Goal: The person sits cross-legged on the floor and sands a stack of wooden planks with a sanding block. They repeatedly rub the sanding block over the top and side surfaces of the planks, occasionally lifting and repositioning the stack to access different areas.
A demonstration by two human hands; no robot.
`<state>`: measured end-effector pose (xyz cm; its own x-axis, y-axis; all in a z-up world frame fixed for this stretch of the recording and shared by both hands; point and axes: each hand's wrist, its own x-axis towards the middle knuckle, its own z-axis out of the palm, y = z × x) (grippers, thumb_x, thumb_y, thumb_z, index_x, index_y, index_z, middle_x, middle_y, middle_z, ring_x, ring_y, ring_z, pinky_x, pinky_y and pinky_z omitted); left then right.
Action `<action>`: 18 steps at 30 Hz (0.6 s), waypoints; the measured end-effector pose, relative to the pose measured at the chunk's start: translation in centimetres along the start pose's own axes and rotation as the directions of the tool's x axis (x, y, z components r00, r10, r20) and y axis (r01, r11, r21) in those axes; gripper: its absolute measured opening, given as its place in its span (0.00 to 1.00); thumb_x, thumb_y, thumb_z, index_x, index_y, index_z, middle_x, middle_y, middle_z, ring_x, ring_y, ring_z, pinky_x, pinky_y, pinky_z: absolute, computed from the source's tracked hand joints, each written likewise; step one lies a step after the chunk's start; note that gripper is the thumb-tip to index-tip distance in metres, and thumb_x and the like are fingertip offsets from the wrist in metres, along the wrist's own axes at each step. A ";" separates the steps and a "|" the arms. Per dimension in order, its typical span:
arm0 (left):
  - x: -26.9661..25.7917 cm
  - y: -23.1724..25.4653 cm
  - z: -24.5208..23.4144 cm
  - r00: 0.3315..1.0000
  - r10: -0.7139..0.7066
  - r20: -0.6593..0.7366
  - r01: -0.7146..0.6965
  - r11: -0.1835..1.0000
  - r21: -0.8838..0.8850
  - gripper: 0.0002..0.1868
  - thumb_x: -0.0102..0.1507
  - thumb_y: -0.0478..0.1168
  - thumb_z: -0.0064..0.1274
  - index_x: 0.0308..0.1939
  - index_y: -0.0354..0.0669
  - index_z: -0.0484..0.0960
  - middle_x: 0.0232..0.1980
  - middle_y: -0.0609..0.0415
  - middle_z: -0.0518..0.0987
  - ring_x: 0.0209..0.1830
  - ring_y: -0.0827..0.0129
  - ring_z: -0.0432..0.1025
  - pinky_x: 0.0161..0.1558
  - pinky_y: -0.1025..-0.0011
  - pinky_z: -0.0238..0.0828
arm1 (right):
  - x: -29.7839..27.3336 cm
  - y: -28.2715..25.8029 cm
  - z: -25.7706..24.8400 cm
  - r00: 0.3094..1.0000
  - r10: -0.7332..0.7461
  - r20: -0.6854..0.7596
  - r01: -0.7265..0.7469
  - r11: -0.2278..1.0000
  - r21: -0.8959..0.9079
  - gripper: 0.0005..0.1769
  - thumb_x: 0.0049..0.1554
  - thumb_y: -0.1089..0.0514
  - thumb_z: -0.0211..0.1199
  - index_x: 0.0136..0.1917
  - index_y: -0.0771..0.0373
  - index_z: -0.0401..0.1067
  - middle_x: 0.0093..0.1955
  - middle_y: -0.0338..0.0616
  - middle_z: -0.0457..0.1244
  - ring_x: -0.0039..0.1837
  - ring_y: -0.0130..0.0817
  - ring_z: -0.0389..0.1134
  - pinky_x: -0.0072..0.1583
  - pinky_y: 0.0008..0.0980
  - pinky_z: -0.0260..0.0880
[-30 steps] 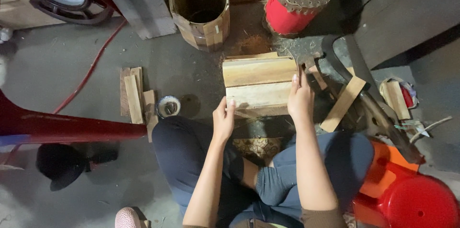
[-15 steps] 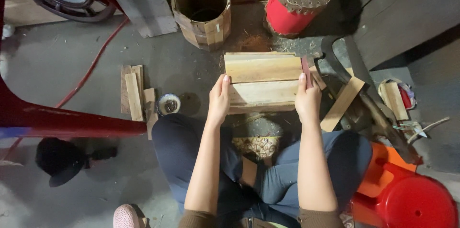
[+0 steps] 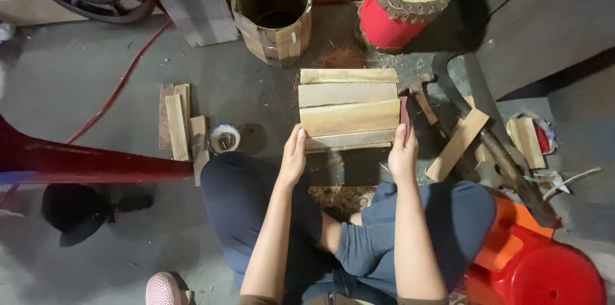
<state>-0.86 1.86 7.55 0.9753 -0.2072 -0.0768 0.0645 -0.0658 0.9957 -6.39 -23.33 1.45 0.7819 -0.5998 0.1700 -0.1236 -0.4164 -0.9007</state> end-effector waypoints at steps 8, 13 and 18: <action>2.5 -9.0 0.7 0.970 -0.217 -0.112 0.219 0.976 -0.002 0.26 0.71 0.57 0.49 0.56 0.36 0.84 0.50 0.40 0.83 0.56 0.54 0.76 0.61 0.49 0.67 | -1.0 -1.7 -1.5 0.999 0.033 0.009 -0.032 0.990 -0.135 0.27 0.72 0.44 0.45 0.71 0.66 0.67 0.67 0.63 0.63 0.71 0.56 0.62 0.71 0.52 0.57; 1.0 -7.1 1.2 0.963 -0.205 -0.173 0.227 0.966 0.122 0.22 0.70 0.53 0.53 0.43 0.35 0.86 0.37 0.42 0.85 0.44 0.65 0.77 0.45 0.57 0.72 | -1.2 -8.2 -0.2 0.941 -0.339 0.015 0.332 0.912 -0.239 0.27 0.71 0.56 0.42 0.83 0.57 0.52 0.84 0.55 0.45 0.84 0.55 0.36 0.78 0.58 0.34; 0.3 -4.6 1.4 0.967 -0.202 -0.158 0.221 0.969 0.112 0.21 0.70 0.51 0.52 0.41 0.35 0.85 0.36 0.43 0.85 0.43 0.67 0.76 0.46 0.58 0.73 | -3.5 -11.1 3.0 0.877 -0.371 0.304 0.465 0.813 -0.350 0.28 0.67 0.56 0.50 0.80 0.52 0.57 0.83 0.43 0.48 0.85 0.41 0.34 0.80 0.51 0.22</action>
<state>-1.15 0.77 2.91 0.9629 -0.0329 -0.2677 0.2544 -0.2192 0.9419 -5.88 -14.53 9.69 0.9178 -0.1636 0.3619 0.0494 -0.8570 -0.5129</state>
